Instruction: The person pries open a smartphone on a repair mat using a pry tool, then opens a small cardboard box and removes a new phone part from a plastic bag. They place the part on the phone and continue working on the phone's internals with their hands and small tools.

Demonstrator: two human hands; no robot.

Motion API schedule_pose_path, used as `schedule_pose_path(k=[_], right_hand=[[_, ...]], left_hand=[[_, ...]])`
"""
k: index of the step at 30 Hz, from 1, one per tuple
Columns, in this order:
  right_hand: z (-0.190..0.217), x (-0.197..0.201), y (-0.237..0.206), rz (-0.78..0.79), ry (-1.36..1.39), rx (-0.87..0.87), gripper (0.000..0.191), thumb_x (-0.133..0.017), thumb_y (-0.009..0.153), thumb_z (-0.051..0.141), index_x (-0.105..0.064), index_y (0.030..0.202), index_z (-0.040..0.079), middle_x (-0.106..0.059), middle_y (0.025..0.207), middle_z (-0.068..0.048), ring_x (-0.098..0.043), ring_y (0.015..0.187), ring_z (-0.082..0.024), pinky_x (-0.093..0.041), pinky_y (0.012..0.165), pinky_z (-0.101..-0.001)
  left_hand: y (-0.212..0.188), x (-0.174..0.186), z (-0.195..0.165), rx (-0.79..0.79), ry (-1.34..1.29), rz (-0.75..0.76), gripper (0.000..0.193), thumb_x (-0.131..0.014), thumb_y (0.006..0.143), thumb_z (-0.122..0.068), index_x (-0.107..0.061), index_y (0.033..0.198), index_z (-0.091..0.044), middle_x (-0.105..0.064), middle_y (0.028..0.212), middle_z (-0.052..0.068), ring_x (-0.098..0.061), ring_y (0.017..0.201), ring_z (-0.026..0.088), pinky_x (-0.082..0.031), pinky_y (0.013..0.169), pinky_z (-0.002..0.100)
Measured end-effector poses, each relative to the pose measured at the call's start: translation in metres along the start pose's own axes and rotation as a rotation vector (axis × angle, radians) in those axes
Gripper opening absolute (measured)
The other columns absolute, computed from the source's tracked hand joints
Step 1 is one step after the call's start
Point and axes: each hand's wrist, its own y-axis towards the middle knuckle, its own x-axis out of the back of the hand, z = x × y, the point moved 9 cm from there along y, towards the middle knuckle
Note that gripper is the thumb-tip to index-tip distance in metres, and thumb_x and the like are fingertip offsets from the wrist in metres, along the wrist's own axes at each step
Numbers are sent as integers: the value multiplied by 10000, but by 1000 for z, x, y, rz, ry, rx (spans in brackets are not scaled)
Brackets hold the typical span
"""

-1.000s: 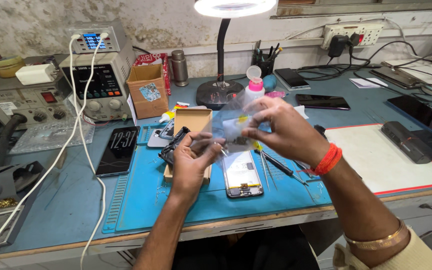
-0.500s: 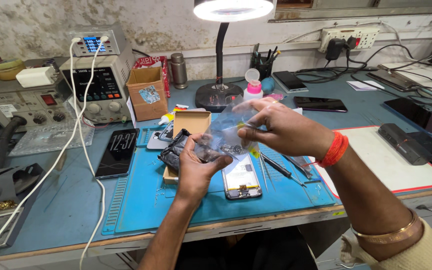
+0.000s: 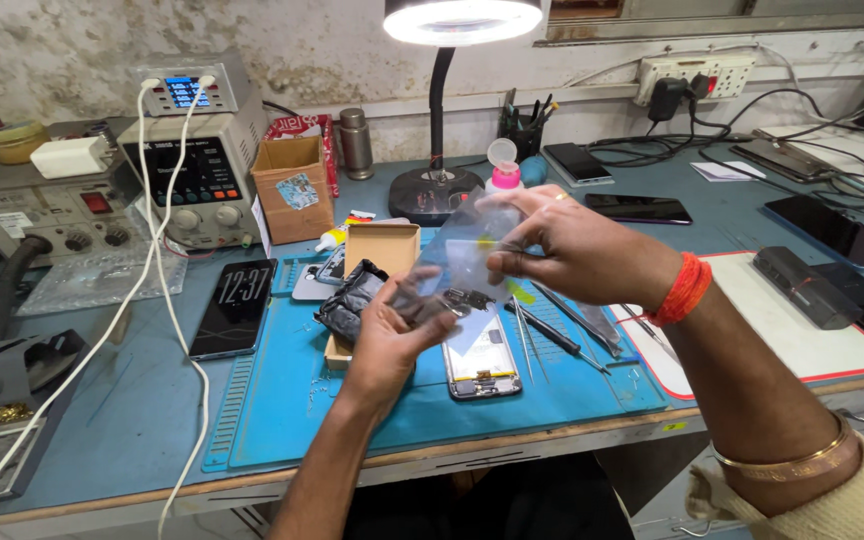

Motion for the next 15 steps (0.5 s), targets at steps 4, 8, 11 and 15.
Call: schedule_pose_path(k=[4, 8, 11, 15], right_hand=[[11, 13, -1, -92, -86, 37, 319, -711, 892, 407, -837, 840, 119, -577, 1434, -123, -467, 1353, -371, -372, 1099, -489], [19, 15, 0, -128, -107, 55, 295, -741, 886, 366, -820, 828, 88, -583, 1432, -124, -467, 1359, -383, -402, 1083, -479], [23, 18, 3, -156, -116, 63, 273, -734, 902, 346, -832, 848, 97, -591, 1425, -125, -471, 1353, -395, -408, 1073, -488], [24, 22, 5, -180, -99, 71, 292, -733, 904, 352, -823, 872, 76, -605, 1405, -129, -493, 1327, -392, -422, 1062, -483]], left_hand=[[5, 10, 4, 18, -63, -51, 435, -783, 938, -73, -584, 1270, 126, -767, 1077, 136, -734, 994, 183, -606, 911, 357], [2, -1, 0, -21, 124, 53, 582, -794, 837, -8, -540, 1361, -20, -778, 1000, 122, -734, 948, 160, -584, 897, 304], [1, -11, -3, -22, 141, 71, 579, -789, 817, -3, -516, 1326, -47, -798, 947, 128, -749, 926, 156, -587, 860, 288], [2, -8, -9, -33, 214, -45, 589, -830, 758, 10, -500, 1241, -63, -796, 898, 135, -766, 870, 160, -605, 812, 281]])
